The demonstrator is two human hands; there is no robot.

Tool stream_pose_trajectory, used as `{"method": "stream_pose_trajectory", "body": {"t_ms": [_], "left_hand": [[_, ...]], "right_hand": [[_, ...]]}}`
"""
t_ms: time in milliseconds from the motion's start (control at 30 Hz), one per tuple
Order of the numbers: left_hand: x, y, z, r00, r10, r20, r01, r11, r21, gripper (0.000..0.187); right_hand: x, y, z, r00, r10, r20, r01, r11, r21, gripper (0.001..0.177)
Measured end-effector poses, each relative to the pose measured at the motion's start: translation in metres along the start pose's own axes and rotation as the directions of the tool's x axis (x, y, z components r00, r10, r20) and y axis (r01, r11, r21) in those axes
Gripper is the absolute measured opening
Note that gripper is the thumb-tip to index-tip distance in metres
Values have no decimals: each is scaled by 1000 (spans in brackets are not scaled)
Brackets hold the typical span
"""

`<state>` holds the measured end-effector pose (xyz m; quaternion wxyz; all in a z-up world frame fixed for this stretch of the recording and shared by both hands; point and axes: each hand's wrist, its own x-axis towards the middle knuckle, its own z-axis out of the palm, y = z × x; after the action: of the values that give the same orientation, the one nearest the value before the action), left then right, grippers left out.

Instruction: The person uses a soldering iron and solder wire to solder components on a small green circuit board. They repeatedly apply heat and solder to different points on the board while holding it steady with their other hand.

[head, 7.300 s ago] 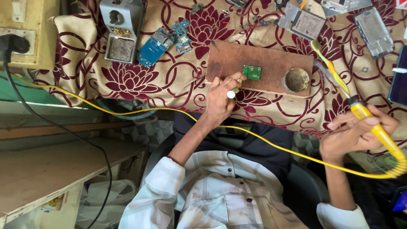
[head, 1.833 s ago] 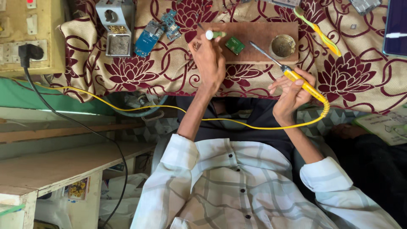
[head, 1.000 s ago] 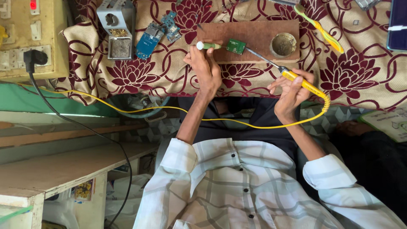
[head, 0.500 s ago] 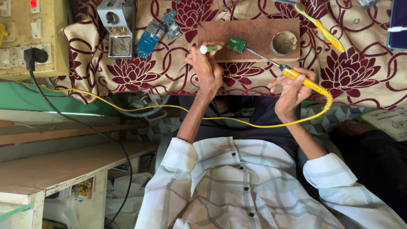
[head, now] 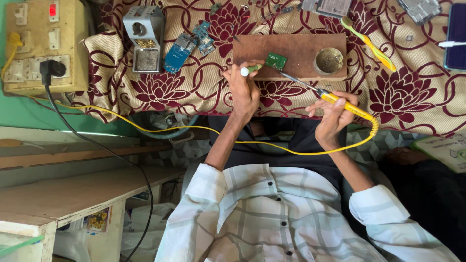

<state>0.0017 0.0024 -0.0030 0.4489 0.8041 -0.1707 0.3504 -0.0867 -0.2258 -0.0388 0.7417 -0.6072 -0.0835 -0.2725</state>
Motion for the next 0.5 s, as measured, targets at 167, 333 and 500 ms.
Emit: {"method": "stream_pose_trajectory", "body": {"t_ms": [167, 333, 500], "left_hand": [[-4, -1, 2, 1000, 6, -22, -7, 998, -57, 25], [-7, -10, 10, 988, -156, 16, 157, 987, -47, 14], [1, -3, 4, 919, -393, 37, 371, 827, -423, 15]], "right_hand": [[-1, -2, -2, 1000, -2, -5, 2, 999, -37, 34], [3, -6, -2, 1000, -28, -5, 28, 998, -52, 34], [6, -4, -1, 999, -53, -8, 53, 998, -32, 35]]}}
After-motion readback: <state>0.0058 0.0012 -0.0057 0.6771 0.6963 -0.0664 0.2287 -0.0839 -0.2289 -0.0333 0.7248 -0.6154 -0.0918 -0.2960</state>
